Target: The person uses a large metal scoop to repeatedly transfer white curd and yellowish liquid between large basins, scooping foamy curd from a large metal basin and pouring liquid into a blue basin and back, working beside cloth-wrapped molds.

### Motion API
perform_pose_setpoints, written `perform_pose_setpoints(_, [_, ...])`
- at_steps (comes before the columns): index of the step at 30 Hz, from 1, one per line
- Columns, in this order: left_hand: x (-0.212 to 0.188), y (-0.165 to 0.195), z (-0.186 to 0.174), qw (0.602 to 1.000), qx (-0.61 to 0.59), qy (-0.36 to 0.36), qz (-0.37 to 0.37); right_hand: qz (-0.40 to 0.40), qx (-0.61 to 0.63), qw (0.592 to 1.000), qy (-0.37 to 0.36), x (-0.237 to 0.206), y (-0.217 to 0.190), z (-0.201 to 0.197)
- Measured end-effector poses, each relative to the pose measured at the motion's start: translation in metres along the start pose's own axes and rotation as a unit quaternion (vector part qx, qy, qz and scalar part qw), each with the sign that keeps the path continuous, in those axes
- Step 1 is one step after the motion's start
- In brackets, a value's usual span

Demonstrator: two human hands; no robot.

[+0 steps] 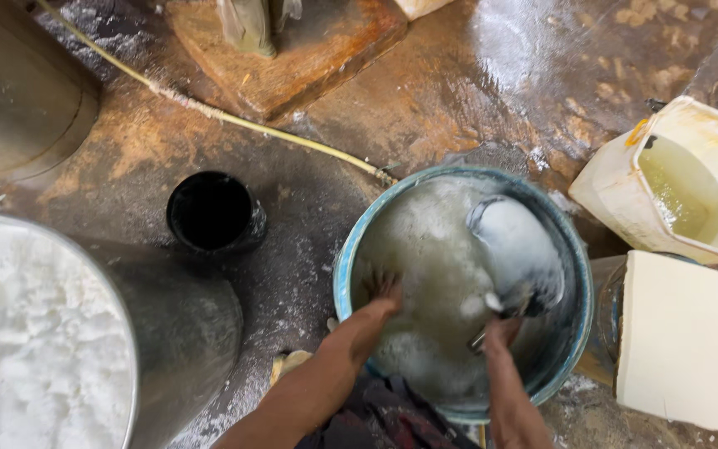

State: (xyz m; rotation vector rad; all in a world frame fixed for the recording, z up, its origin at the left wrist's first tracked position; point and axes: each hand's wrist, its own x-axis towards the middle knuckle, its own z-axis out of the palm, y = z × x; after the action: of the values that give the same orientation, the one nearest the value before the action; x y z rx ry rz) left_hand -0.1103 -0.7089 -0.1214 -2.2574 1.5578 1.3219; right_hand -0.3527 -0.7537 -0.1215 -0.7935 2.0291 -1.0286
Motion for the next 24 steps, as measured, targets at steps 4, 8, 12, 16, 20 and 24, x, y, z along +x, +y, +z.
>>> perform_pose_setpoints(4, [-0.011,-0.004,0.026,0.983,0.067,-0.167,0.035,0.191,0.030,0.972,-0.132,-0.004,0.020,0.015])
perform_pose_setpoints(8, [-0.021,-0.022,0.040,0.955,0.090,-0.271,0.078,0.304,0.047,0.907,-0.287,-0.007,0.024,0.026])
perform_pose_setpoints(12, [-0.009,-0.015,0.029,0.945,0.040,-0.287,0.149,0.324,0.009,0.859,-0.395,0.000,0.013,0.019])
perform_pose_setpoints(16, [0.003,-0.006,-0.015,0.888,-0.293,-0.261,0.240,0.348,-0.020,0.817,-0.460,0.020,-0.018,-0.010])
perform_pose_setpoints(20, [-0.035,-0.088,-0.068,0.807,-0.475,-0.021,0.349,0.402,-0.083,0.756,-0.509,0.031,-0.067,-0.033])
perform_pose_setpoints(24, [-0.114,-0.204,-0.094,0.772,-0.537,0.283,0.189,0.317,-0.249,0.760,-0.510,0.022,-0.119,-0.025])
